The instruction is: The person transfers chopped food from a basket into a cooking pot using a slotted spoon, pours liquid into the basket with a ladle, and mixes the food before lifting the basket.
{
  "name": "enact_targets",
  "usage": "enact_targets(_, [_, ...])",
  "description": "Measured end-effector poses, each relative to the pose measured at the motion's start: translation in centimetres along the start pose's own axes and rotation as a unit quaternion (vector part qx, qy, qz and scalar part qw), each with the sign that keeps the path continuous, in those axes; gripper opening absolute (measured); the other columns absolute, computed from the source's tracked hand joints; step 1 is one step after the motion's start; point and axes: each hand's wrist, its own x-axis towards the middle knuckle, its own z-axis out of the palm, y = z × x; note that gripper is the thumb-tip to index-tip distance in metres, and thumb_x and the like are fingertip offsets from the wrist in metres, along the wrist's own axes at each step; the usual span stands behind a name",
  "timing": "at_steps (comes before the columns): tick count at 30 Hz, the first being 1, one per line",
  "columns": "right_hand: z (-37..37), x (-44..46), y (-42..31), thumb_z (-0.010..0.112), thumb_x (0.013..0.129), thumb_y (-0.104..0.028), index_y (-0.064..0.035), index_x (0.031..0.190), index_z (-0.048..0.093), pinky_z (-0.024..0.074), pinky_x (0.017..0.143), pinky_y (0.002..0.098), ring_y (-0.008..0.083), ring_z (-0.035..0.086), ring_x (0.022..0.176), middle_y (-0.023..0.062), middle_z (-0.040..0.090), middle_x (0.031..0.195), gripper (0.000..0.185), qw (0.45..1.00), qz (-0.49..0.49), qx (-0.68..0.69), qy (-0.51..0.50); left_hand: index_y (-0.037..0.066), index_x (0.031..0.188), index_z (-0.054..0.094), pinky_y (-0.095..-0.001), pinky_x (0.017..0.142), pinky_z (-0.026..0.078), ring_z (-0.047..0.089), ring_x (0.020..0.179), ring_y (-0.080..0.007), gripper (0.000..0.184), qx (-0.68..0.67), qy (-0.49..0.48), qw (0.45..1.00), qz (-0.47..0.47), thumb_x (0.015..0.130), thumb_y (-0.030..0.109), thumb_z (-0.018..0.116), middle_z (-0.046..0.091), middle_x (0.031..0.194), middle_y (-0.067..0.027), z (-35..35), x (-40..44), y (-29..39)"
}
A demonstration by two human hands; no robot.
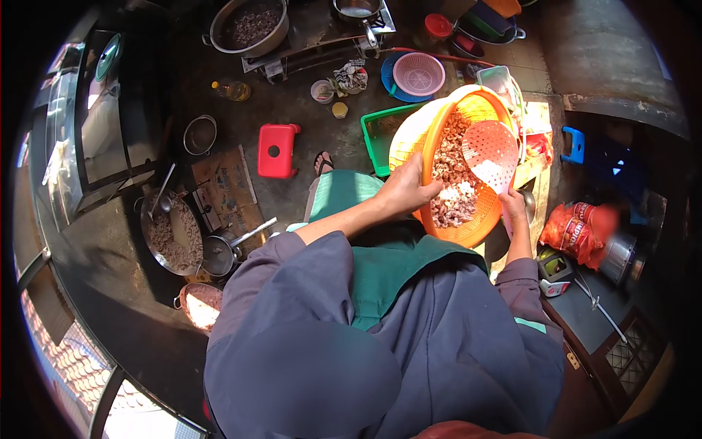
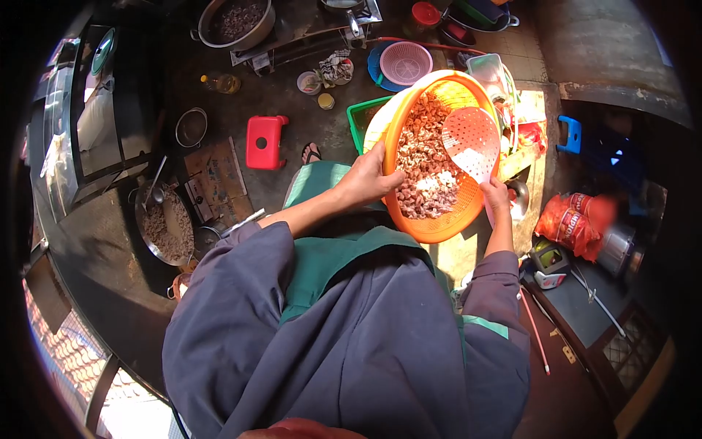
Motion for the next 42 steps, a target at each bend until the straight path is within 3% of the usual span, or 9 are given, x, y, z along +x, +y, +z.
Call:
enact_targets(7, [0.5, -1.1, -1.7, 0.059, 0.072, -0.016, 0.0007, 0.104, 0.065, 0.0470, 0.063, 0.0273, 0.0135, 0.057, 0.073, 0.0046, 0.064, 0.087, 0.036, 1.000, -0.001, -0.003, -0.011, -0.007, 0.115, 0.041, -0.0412, 0.090, 0.045, 0.057, 0.104, -0.0377, 0.056, 0.005, 0.015, 1.000, -0.026, 0.076, 0.026, 0.065, 0.055, 0.110, -0.0293, -0.4, -0.4, 0.0])
enact_targets(10, [0.6, -0.7, -1.6, 0.059, 0.072, -0.015, 0.0008, 0.105, 0.065, 0.0465, 0.070, 0.0260, 0.0134, 0.058, 0.078, 0.0046, 0.065, 0.089, 0.036, 0.999, -0.017, -0.020, -0.017, -0.006, 0.108, 0.046, -0.0354, 0.075, 0.049, 0.061, 0.085, -0.0221, 0.046, 0.025, 0.037, 0.999, -0.028, 0.077, 0.023, 0.066, 0.061, 0.093, -0.0189, -0.5, -0.5, -0.1])
enact_targets(16, [0.8, -0.1, -1.1, 0.060, 0.072, -0.014, 0.0009, 0.102, 0.066, 0.0457, 0.077, 0.0254, 0.0131, 0.059, 0.083, 0.0045, 0.067, 0.093, 0.034, 0.999, -0.049, -0.015, -0.016, -0.005, 0.100, 0.047, -0.0352, 0.072, 0.049, 0.061, 0.082, -0.0216, 0.041, 0.037, 0.031, 0.997, -0.066, 0.076, 0.023, 0.066, 0.060, 0.087, -0.0183, -0.9, -0.5, -0.3])
enact_targets(25, [0.7, -0.5, -2.5, 0.060, 0.072, -0.017, -0.0006, 0.098, 0.067, 0.0467, 0.076, 0.0263, 0.0158, 0.060, 0.082, 0.0083, 0.067, 0.090, 0.032, 1.000, 0.002, -0.028, -0.012, -0.006, 0.105, 0.048, -0.0319, 0.069, 0.050, 0.060, 0.079, -0.0172, 0.040, 0.006, 0.044, 0.996, -0.078, 0.077, 0.018, 0.063, 0.060, 0.086, -0.0143, -1.3, -0.6, -0.8])
enact_targets(26, [0.4, 0.7, -1.2, 0.060, 0.072, -0.018, -0.0009, 0.097, 0.067, 0.0470, 0.074, 0.0273, 0.0170, 0.060, 0.081, 0.0090, 0.066, 0.088, 0.031, 0.996, -0.022, -0.085, -0.010, -0.005, 0.101, 0.048, -0.0373, 0.072, 0.051, 0.065, 0.080, -0.0269, 0.039, -0.002, 0.055, 0.996, -0.064, 0.076, 0.021, 0.063, 0.063, 0.086, -0.0218, -1.0, -0.3, -1.9])
enact_targets(28, [0.3, 0.0, -1.7, 0.059, 0.073, -0.016, 0.0015, 0.098, 0.065, 0.0468, 0.074, 0.0283, 0.0151, 0.060, 0.081, 0.0070, 0.065, 0.087, 0.031, 0.995, -0.073, -0.067, -0.012, -0.005, 0.103, 0.049, -0.0354, 0.070, 0.051, 0.064, 0.079, -0.0228, 0.039, -0.058, 0.068, 0.996, 0.000, 0.076, 0.019, 0.063, 0.063, 0.084, -0.0181, -0.3, 0.3, -4.5])
enact_targets(32, [0.4, -0.2, -2.0, 0.059, 0.074, -0.015, 0.0003, 0.101, 0.065, 0.0463, 0.076, 0.0275, 0.0144, 0.060, 0.083, 0.0058, 0.065, 0.091, 0.032, 0.999, -0.020, 0.016, -0.036, -0.004, 0.108, 0.048, -0.0311, 0.070, 0.051, 0.062, 0.080, -0.0166, 0.038, -0.089, 0.070, 0.993, -0.043, 0.077, 0.014, 0.062, 0.063, 0.089, -0.0120, -1.0, 0.0, -3.7])
enact_targets(38, [0.1, 0.6, -1.6, 0.061, 0.073, -0.018, -0.0004, 0.102, 0.065, 0.0460, 0.083, 0.0277, 0.0160, 0.061, 0.088, 0.0063, 0.066, 0.095, 0.034, 0.998, -0.041, 0.030, -0.037, -0.004, 0.108, 0.048, -0.0264, 0.071, 0.049, 0.059, 0.081, -0.0119, 0.034, -0.066, 0.082, 0.993, -0.054, 0.078, 0.008, 0.058, 0.061, 0.094, -0.0103, -1.7, 0.1, -3.6])
enact_targets(42, [-0.9, -0.7, -3.5, 0.061, 0.073, -0.019, -0.0031, 0.106, 0.064, 0.0493, 0.068, 0.0280, 0.0135, 0.061, 0.080, 0.0044, 0.066, 0.093, 0.036, 0.999, -0.031, -0.005, -0.041, -0.004, 0.105, 0.050, -0.0248, 0.061, 0.047, 0.056, 0.069, -0.0103, 0.030, -0.122, 0.097, 0.986, -0.058, 0.078, 0.006, 0.058, 0.061, 0.087, -0.0066, -2.0, 0.7, -5.6])
